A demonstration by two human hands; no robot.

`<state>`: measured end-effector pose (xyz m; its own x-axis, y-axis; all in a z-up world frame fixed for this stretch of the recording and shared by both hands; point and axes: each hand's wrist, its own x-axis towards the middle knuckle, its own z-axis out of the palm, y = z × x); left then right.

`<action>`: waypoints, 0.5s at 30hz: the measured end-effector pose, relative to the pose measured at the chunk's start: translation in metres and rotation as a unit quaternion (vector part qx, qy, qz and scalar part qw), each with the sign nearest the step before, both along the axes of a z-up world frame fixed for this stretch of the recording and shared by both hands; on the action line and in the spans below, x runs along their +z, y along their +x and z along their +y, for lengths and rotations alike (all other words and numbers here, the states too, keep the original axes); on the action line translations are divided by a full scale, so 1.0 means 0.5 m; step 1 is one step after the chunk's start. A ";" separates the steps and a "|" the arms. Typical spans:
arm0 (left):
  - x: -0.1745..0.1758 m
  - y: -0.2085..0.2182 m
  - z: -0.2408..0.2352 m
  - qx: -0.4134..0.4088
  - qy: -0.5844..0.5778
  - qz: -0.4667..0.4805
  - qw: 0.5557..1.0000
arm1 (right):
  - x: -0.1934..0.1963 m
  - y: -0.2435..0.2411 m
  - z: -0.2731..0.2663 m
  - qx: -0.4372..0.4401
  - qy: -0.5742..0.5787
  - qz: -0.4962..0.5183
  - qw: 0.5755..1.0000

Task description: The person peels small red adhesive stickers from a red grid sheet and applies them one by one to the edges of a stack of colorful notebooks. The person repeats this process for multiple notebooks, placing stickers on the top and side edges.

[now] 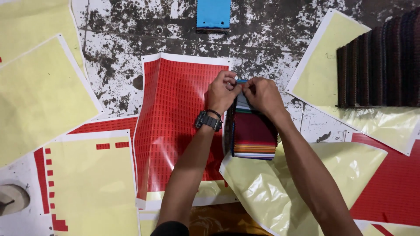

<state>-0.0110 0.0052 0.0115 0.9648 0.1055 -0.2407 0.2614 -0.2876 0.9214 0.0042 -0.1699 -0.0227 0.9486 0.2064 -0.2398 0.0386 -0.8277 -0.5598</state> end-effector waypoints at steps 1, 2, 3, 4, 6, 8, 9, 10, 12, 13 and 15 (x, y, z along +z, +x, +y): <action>-0.003 0.001 -0.002 -0.001 0.001 -0.002 1.000 | 0.017 -0.002 -0.004 -0.001 0.001 -0.002 1.000; -0.007 0.001 -0.003 0.002 -0.001 0.001 1.000 | 0.034 -0.004 -0.007 -0.017 -0.025 0.002 1.000; -0.011 -0.001 -0.004 0.006 -0.004 0.004 1.000 | 0.050 -0.008 -0.010 -0.033 -0.051 0.006 0.998; -0.013 0.004 0.000 0.007 -0.003 0.002 1.000 | 0.066 -0.002 -0.015 -0.032 -0.050 0.005 0.998; -0.019 0.007 0.002 -0.009 -0.010 0.031 0.999 | 0.095 0.001 -0.030 0.051 -0.119 -0.093 0.987; -0.011 0.006 0.016 -0.011 -0.027 0.043 0.999 | 0.053 0.006 -0.048 0.065 -0.097 -0.129 0.985; -0.006 0.009 0.026 -0.010 -0.042 0.052 0.998 | 0.032 0.013 -0.055 0.082 -0.073 -0.168 0.980; 0.002 0.007 0.029 -0.012 -0.042 0.050 0.998 | 0.034 0.010 -0.058 0.080 -0.073 -0.169 0.980; 0.015 -0.003 0.040 0.034 -0.052 0.069 0.996 | 0.035 0.004 -0.058 0.085 -0.057 -0.243 0.965; 0.003 -0.003 0.041 0.035 -0.052 0.070 0.996 | 0.037 -0.001 -0.057 0.086 -0.056 -0.242 0.965; -0.021 -0.002 0.042 0.050 -0.055 0.054 0.996 | 0.041 -0.007 -0.055 0.075 -0.058 -0.288 0.953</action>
<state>-0.0120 0.0264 0.0011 0.9187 0.1675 -0.3576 0.3827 -0.1539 0.9110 0.0005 -0.1975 -0.0024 0.8921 0.3532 0.2818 0.4339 -0.8437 -0.3161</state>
